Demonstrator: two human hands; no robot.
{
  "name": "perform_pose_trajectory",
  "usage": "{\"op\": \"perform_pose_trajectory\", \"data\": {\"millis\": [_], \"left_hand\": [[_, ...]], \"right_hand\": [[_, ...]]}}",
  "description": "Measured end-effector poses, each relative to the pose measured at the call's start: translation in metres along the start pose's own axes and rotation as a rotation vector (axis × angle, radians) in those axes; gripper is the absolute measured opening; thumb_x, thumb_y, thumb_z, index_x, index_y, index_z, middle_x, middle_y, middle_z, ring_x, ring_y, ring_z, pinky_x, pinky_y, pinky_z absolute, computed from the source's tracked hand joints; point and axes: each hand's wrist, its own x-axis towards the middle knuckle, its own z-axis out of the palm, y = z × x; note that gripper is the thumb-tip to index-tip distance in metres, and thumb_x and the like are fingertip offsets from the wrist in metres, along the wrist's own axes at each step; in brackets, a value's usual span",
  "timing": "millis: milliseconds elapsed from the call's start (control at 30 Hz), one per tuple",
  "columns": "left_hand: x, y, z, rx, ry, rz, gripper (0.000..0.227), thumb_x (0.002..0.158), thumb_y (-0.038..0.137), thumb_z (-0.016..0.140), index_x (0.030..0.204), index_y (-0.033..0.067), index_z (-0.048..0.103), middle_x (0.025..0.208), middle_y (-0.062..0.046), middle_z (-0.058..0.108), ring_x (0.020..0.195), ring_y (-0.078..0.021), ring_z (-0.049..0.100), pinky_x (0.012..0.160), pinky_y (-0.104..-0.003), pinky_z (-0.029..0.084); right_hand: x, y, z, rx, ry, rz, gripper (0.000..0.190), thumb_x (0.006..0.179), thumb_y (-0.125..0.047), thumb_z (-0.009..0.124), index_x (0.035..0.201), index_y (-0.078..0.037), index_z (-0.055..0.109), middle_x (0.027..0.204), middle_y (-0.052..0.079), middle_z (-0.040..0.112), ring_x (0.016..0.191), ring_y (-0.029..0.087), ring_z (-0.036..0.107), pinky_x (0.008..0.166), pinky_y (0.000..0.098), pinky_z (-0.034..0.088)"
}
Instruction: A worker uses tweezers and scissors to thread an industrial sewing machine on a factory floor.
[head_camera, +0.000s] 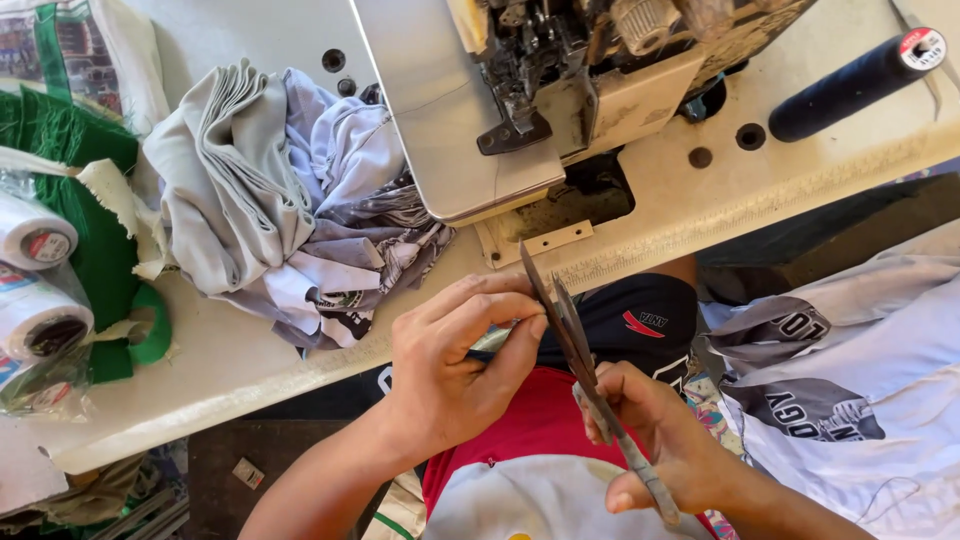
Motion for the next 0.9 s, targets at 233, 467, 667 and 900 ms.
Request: {"op": "perform_pose_trajectory", "data": {"millis": [233, 467, 667, 900], "left_hand": [[0.002, -0.006, -0.001, -0.077, 0.011, -0.098, 0.006, 0.09, 0.001, 0.072, 0.087, 0.0039, 0.068, 0.092, -0.011, 0.076, 0.084, -0.0209, 0.077, 0.078, -0.031, 0.062], [0.005, -0.008, 0.003, -0.234, -0.019, -0.204, 0.004, 0.091, 0.003, 0.071, 0.088, 0.0031, 0.071, 0.093, -0.011, 0.077, 0.084, -0.0187, 0.076, 0.076, -0.03, 0.062], [0.005, -0.012, 0.013, -0.28, -0.023, -0.256, 0.003, 0.09, 0.004, 0.071, 0.088, 0.0041, 0.072, 0.092, -0.01, 0.078, 0.084, -0.0165, 0.075, 0.072, -0.028, 0.061], [0.007, -0.019, 0.02, -0.706, 0.008, -0.625, 0.026, 0.095, 0.018, 0.07, 0.107, -0.0048, 0.075, 0.099, -0.015, 0.079, 0.089, -0.018, 0.077, 0.077, -0.026, 0.066]], "right_hand": [[-0.006, 0.021, -0.009, -0.075, 0.125, 0.071, 0.064, 0.058, -0.037, 0.103, 0.1, -0.007, 0.066, 0.084, 0.005, 0.06, 0.067, 0.014, 0.06, 0.058, 0.0276, 0.051], [-0.005, 0.019, -0.008, -0.096, 0.157, 0.083, 0.071, 0.056, -0.048, 0.1, 0.1, -0.007, 0.064, 0.085, 0.005, 0.06, 0.067, 0.014, 0.059, 0.061, 0.0271, 0.052], [-0.009, 0.023, -0.01, -0.091, 0.201, 0.058, 0.065, 0.058, -0.044, 0.1, 0.096, -0.007, 0.062, 0.084, 0.004, 0.058, 0.064, 0.013, 0.054, 0.058, 0.0265, 0.048], [-0.034, 0.04, -0.05, -0.19, 0.463, -0.373, 0.079, 0.077, -0.047, 0.086, 0.132, -0.005, 0.048, 0.102, 0.014, 0.071, 0.088, 0.021, 0.074, 0.075, 0.0294, 0.061]]}}
